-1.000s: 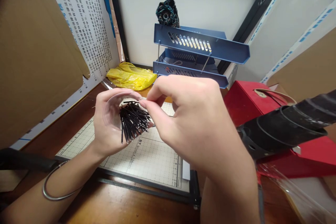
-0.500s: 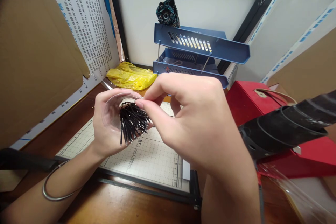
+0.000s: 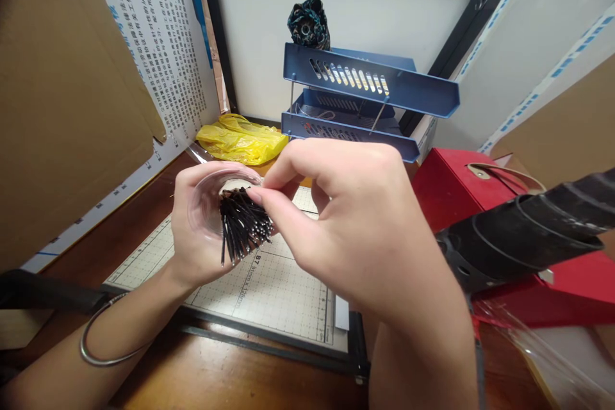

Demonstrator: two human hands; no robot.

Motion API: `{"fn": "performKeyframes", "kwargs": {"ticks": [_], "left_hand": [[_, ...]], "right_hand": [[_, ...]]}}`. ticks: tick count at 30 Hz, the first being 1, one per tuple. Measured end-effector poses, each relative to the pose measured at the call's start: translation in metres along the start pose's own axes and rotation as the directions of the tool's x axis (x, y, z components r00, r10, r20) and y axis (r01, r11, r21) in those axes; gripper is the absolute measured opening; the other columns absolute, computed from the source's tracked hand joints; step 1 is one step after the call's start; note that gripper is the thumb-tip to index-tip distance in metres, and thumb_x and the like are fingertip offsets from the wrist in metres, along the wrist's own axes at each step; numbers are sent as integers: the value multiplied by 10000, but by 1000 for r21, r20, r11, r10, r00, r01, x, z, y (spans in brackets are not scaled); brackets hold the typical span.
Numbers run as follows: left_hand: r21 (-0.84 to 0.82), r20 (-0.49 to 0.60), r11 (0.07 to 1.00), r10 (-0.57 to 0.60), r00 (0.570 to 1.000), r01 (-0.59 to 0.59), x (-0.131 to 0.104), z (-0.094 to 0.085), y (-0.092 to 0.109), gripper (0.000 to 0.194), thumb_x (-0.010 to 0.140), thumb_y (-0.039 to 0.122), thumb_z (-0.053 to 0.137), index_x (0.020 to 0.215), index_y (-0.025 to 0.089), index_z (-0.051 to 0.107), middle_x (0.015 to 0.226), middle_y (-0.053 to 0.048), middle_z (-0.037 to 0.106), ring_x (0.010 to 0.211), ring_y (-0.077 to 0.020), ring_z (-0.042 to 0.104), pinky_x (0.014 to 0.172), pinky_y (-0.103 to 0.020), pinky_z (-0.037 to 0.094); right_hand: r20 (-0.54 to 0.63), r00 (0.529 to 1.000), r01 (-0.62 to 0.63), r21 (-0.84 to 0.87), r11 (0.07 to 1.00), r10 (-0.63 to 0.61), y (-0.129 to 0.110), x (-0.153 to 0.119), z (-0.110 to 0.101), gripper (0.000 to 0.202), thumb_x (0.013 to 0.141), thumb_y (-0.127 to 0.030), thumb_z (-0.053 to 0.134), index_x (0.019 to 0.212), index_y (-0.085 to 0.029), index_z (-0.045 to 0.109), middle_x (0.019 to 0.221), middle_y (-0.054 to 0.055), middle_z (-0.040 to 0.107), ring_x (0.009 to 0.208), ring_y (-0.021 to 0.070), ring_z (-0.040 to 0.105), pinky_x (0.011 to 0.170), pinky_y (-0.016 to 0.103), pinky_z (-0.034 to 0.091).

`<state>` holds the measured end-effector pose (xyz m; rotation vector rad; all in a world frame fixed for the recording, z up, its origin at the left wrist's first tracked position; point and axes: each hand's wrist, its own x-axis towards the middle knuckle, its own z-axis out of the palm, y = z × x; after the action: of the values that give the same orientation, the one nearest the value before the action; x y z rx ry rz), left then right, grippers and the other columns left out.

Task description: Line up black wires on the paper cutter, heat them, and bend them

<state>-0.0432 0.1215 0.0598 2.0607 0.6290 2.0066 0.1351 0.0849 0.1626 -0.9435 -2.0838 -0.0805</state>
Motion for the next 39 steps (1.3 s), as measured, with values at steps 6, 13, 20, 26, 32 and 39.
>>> {"fn": "performKeyframes", "kwargs": {"ticks": [6,13,20,26,32,39], "left_hand": [[-21,-1,1000,14,1000,-14,0,1,0,672,663,190,864,1260,250,560,1102,-54,648,963,-206,670,879,-377,579],[6,-1,1000,15,1000,-15,-2,-1,-2,696,655,234,890,1271,246,565,1115,-58,640,984,-215,663,901,-386,576],[-1,5,999,33,999,-33,0,-1,-2,709,665,269,920,1278,244,565,1129,-65,634,997,-220,663,902,-385,574],[-14,18,995,98,995,-97,1,-1,-3,733,666,314,932,1295,253,560,1121,-64,640,989,-219,655,888,-384,576],[16,16,996,91,996,-91,1,-2,-2,703,681,313,919,1283,250,560,1125,-66,642,988,-220,658,889,-389,581],[17,12,998,55,998,-56,0,-1,-1,663,682,152,826,1280,237,552,1126,-62,635,1005,-215,663,903,-383,579]], "right_hand": [[1,1000,29,17,999,-29,6,1,2,187,903,-333,701,738,-245,709,491,-44,480,457,120,443,511,286,375],[21,999,23,23,999,-24,-1,2,9,168,893,-264,701,728,-236,695,543,-45,529,514,116,497,539,274,370],[23,999,45,61,997,-46,-6,6,7,159,808,-120,722,678,-206,690,608,-43,561,540,87,479,556,257,368],[10,998,59,-18,998,-59,-8,6,6,201,820,-170,737,626,-183,689,586,-31,531,533,85,446,522,270,314],[28,999,47,-71,996,-45,-13,4,10,190,819,-168,734,636,-197,693,599,-19,548,546,101,458,527,285,286],[-46,999,10,-178,984,-18,-17,2,18,262,900,-240,661,641,-211,678,614,8,576,550,128,472,535,305,267]]}}
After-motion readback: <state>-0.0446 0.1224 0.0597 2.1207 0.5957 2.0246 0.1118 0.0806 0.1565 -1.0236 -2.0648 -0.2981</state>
